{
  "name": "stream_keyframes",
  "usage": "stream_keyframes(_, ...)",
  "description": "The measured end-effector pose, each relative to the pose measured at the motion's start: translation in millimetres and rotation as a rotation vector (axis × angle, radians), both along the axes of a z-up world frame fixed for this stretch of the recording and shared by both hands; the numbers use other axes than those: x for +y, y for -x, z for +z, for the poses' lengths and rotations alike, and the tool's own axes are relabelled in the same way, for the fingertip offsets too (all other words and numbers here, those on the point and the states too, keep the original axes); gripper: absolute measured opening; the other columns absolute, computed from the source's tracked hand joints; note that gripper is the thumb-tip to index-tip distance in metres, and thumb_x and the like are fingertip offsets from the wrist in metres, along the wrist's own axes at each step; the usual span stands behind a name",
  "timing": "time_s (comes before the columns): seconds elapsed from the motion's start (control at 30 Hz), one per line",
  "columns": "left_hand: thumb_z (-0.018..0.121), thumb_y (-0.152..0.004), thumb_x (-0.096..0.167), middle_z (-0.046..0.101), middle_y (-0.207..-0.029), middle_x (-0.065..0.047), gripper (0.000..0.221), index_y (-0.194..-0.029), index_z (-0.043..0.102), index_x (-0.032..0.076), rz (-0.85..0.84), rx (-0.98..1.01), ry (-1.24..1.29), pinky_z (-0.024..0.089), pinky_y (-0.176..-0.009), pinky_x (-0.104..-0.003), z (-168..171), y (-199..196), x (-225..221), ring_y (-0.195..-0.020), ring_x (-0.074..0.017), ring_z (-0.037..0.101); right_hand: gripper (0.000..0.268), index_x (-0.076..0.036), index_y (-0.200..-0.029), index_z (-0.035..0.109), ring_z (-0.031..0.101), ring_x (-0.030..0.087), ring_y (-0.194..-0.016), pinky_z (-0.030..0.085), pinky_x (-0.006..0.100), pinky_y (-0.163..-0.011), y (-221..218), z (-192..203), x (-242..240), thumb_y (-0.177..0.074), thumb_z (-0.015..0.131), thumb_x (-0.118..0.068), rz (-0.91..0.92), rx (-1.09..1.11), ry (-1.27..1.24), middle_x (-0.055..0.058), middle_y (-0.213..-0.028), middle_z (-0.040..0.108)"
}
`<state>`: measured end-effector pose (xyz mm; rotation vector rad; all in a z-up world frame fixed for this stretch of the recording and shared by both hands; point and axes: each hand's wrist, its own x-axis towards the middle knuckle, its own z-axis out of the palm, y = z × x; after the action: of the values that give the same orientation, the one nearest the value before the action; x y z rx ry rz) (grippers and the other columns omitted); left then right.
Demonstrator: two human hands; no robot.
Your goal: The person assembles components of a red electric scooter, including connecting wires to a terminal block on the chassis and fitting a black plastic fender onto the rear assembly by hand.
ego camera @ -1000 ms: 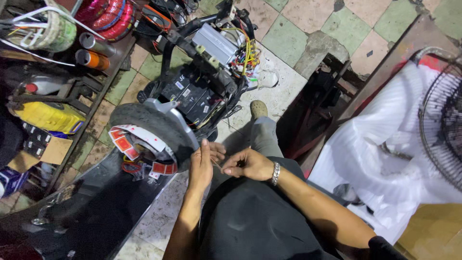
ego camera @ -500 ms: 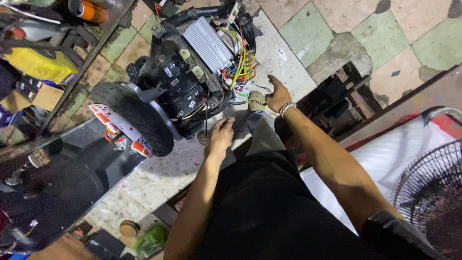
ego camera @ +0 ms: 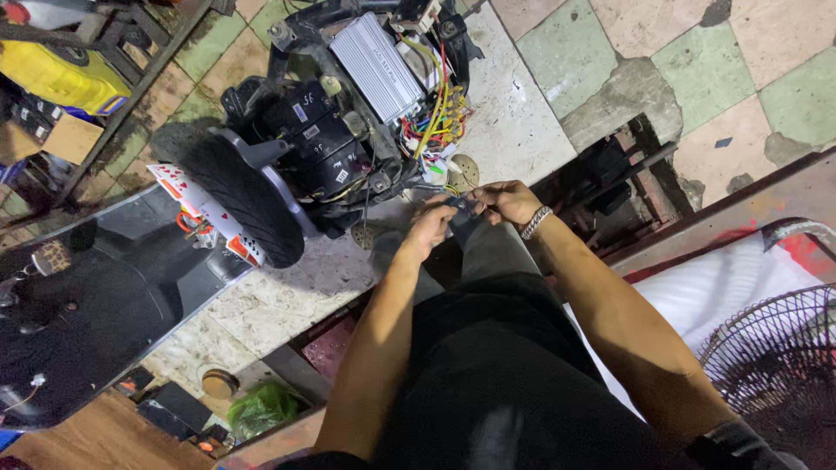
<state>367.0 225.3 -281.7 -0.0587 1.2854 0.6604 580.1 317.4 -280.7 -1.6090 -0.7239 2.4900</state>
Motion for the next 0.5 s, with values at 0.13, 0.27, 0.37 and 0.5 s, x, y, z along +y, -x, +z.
stream_keyframes(0.13,0.071,-0.089,0.016,0.053,-0.07,0.009,0.032,-0.121,0.072,0.013,-0.182,0.047,-0.01,0.024,-0.04,-0.019,14.0,-1.7,-2.1,-0.047,-0.0003,0.038,0.026,0.003,-0.114,0.073,0.054,0.011,-0.053,0.045,0.025,-0.05,-8.0,-1.7,2.9,-0.101,0.064,-0.018,-0.027,0.024,0.004,0.008,-0.08,0.071)
stream_keyframes(0.27,0.069,-0.098,0.02,0.051,-0.067,0.012,0.024,-0.117,0.077,0.008,-0.294,0.059,-0.108,0.021,-0.042,-0.019,31.3,2.4,-6.6,-0.051,0.0016,0.036,0.028,0.004,-0.114,0.073,0.055,0.012,-0.054,0.047,0.026,-0.051,-13.5,-5.7,9.1,-0.102,0.063,-0.019,-0.014,-0.015,-0.006,0.008,-0.079,0.069)
stream_keyframes(0.37,0.066,-0.1,0.019,0.041,-0.061,0.013,0.023,-0.116,0.077,0.007,-0.247,-0.017,-0.157,0.018,-0.041,-0.02,34.1,7.8,-10.9,-0.048,0.001,0.029,0.027,0.004,-0.114,0.073,0.056,0.011,-0.055,0.048,0.026,-0.052,-12.2,-11.0,12.3,-0.102,0.062,-0.019,-0.003,0.025,-0.005,0.008,-0.08,0.068)
stream_keyframes(0.5,0.063,-0.101,0.019,0.036,-0.06,0.013,0.024,-0.118,0.075,0.005,-0.193,-0.117,-0.184,0.017,-0.041,-0.021,35.4,14.0,-17.7,-0.047,0.0004,0.026,0.028,0.003,-0.115,0.073,0.055,0.011,-0.055,0.048,0.026,-0.052,-11.5,-9.1,10.7,-0.103,0.061,-0.018,0.027,-0.001,-0.01,0.007,-0.079,0.068)
